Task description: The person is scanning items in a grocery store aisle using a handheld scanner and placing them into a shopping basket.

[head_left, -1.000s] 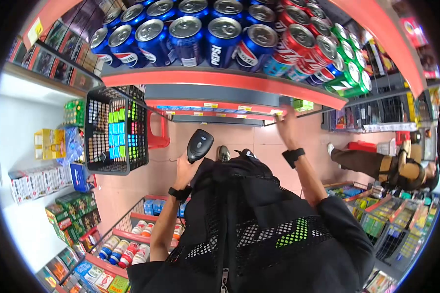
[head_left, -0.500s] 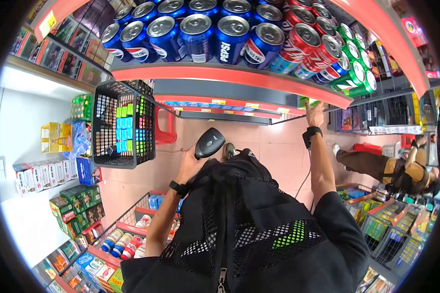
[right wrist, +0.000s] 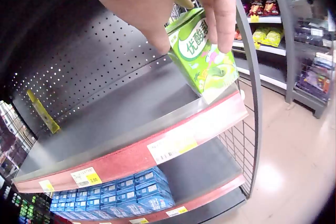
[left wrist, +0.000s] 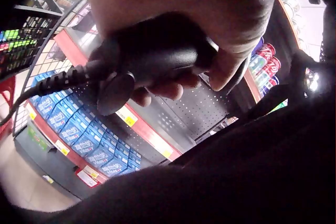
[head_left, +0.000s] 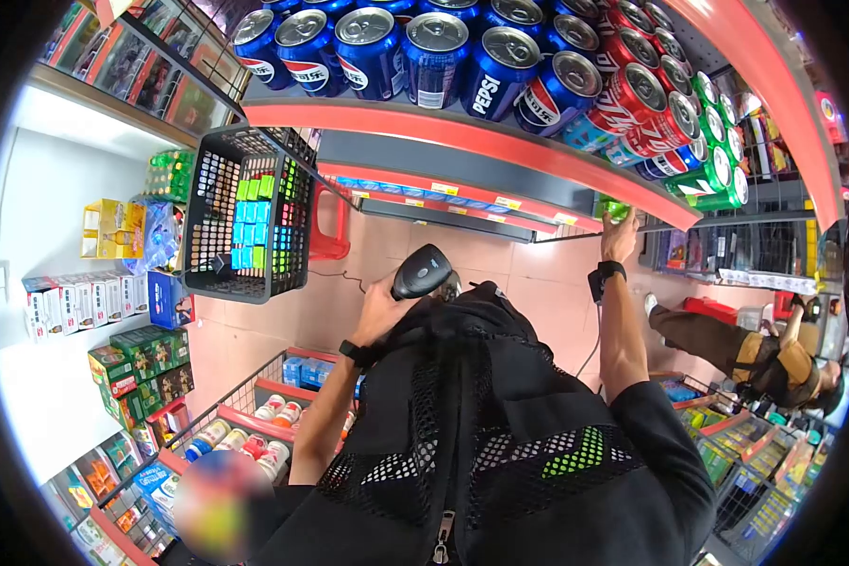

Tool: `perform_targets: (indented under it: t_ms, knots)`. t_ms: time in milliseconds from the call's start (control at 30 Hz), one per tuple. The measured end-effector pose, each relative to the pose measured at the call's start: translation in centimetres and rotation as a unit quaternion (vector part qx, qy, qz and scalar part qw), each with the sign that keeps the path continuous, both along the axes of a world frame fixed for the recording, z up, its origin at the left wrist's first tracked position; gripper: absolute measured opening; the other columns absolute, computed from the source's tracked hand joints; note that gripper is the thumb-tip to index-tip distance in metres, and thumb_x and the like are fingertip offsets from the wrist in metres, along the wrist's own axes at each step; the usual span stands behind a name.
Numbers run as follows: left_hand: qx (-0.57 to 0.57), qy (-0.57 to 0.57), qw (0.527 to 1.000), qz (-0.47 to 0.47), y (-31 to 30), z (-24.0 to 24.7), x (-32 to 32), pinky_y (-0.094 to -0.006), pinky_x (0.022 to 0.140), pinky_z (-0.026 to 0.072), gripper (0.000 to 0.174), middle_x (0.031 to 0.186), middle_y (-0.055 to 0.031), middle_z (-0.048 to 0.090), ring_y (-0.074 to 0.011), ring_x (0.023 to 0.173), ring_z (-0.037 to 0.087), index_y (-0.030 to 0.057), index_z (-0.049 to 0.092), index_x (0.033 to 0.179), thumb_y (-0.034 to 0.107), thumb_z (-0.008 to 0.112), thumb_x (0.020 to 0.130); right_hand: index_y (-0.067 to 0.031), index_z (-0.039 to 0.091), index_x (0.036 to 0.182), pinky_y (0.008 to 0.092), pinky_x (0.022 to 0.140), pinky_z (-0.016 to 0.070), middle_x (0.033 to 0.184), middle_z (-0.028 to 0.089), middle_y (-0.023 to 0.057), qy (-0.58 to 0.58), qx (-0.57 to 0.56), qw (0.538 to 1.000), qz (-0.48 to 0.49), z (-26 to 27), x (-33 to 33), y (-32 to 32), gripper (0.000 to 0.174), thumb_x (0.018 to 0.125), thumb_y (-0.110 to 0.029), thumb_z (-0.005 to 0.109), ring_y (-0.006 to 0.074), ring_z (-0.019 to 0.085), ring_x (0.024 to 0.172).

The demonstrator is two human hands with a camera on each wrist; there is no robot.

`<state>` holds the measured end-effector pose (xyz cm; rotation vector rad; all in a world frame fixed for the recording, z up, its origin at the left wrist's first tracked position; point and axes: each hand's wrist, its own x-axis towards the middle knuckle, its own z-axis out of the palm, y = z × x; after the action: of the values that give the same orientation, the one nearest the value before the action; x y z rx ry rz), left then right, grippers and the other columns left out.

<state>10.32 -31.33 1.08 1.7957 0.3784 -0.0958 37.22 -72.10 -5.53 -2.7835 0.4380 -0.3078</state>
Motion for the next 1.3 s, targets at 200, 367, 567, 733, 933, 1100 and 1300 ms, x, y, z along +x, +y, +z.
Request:
perform_targets:
  t_ms: [200, 367, 567, 733, 933, 1100, 1300]
  knots:
    - [-0.006, 0.021, 1.0, 0.0, -0.6, 0.1, -0.1, -0.0369, 0.084, 0.0527, 0.048, 0.103, -0.0185, 0.071, -0.0263, 0.095, 0.07, 0.0011, 0.065, 0.118, 0.024, 0.077, 0.078, -0.0129, 0.043, 0.135, 0.0506, 0.08, 0.0531, 0.125, 0.056, 0.0189, -0.024, -0.007, 0.997, 0.077, 3.2, -1.7, 1.7, 0.066, 0.08, -0.033, 0.073, 0.0417, 0.062, 0.1]
    - [0.023, 0.026, 0.999, 0.007, -0.9, -1.3, -0.7, -0.0378, 0.085, 0.0519, 0.047, 0.105, -0.02, 0.069, -0.0307, 0.097, 0.068, 0.0017, 0.066, 0.116, 0.024, 0.078, 0.076, -0.0122, 0.054, 0.127, 0.048, 0.079, 0.0536, 0.117, 0.062, 0.0147, -0.109, -0.045, 0.986, 0.115, 4.7, -2.6, 2.6, 0.059, 0.077, -0.035, 0.076, 0.0363, 0.063, 0.101]
    - [-0.001, 0.004, 0.999, 0.039, -1.1, -1.7, -1.4, -0.0368, 0.083, 0.0525, 0.044, 0.101, -0.0184, 0.07, -0.0267, 0.094, 0.069, 0.001, 0.067, 0.112, 0.019, 0.079, 0.074, -0.0104, 0.057, 0.122, 0.0431, 0.076, 0.0549, 0.11, 0.067, 0.0128, -0.031, 0.021, 0.982, 0.188, 7.4, -5.8, 6.9, 0.056, 0.075, -0.031, 0.078, 0.0319, 0.066, 0.096]
    - [-0.031, 0.032, 0.99, 0.13, -0.4, -1.6, -3.6, -0.0333, 0.079, 0.0536, 0.037, 0.097, -0.0131, 0.072, -0.0185, 0.089, 0.069, -0.0002, 0.067, 0.107, 0.013, 0.079, 0.074, -0.0096, 0.057, 0.118, 0.0342, 0.075, 0.0552, 0.103, 0.069, 0.0121, 0.056, 0.285, 0.884, 0.367, 7.0, -8.3, 14.4, 0.052, 0.074, -0.025, 0.081, 0.0237, 0.068, 0.091]
    - [0.01, -0.015, 0.974, 0.226, 0.2, -2.0, -9.4, -0.0322, 0.081, 0.0531, 0.033, 0.093, -0.0123, 0.073, -0.0172, 0.089, 0.069, -0.0001, 0.067, 0.106, 0.009, 0.076, 0.076, -0.008, 0.056, 0.116, 0.0291, 0.071, 0.0537, 0.096, 0.07, 0.0072, 0.197, 0.344, 0.764, 0.509, 8.5, -10.9, 26.1, 0.047, 0.076, -0.015, 0.08, 0.0154, 0.067, 0.085]
    - [-0.05, -0.063, 0.932, 0.355, 0.5, -3.3, -14.6, -0.0324, 0.08, 0.0535, 0.032, 0.095, -0.0127, 0.073, -0.0166, 0.09, 0.069, -0.0005, 0.067, 0.107, 0.009, 0.074, 0.077, -0.0065, 0.056, 0.114, 0.0314, 0.071, 0.0538, 0.093, 0.069, 0.0096, 0.223, 0.277, 0.693, 0.627, 8.6, -13.8, 33.4, 0.047, 0.074, -0.017, 0.08, 0.0183, 0.067, 0.082]
    - [0.03, 0.035, 0.914, 0.403, 2.2, -5.4, -17.5, -0.0346, 0.069, 0.0537, 0.025, 0.077, -0.0139, 0.071, -0.0204, 0.07, 0.069, -0.0011, 0.07, 0.09, 0.017, 0.074, 0.074, -0.0033, 0.055, 0.113, 0.0291, 0.071, 0.0547, 0.091, 0.067, 0.0097, 0.256, 0.248, 0.633, 0.687, 9.6, -17.1, 39.5, 0.043, 0.077, -0.009, 0.077, 0.0162, 0.068, 0.081]
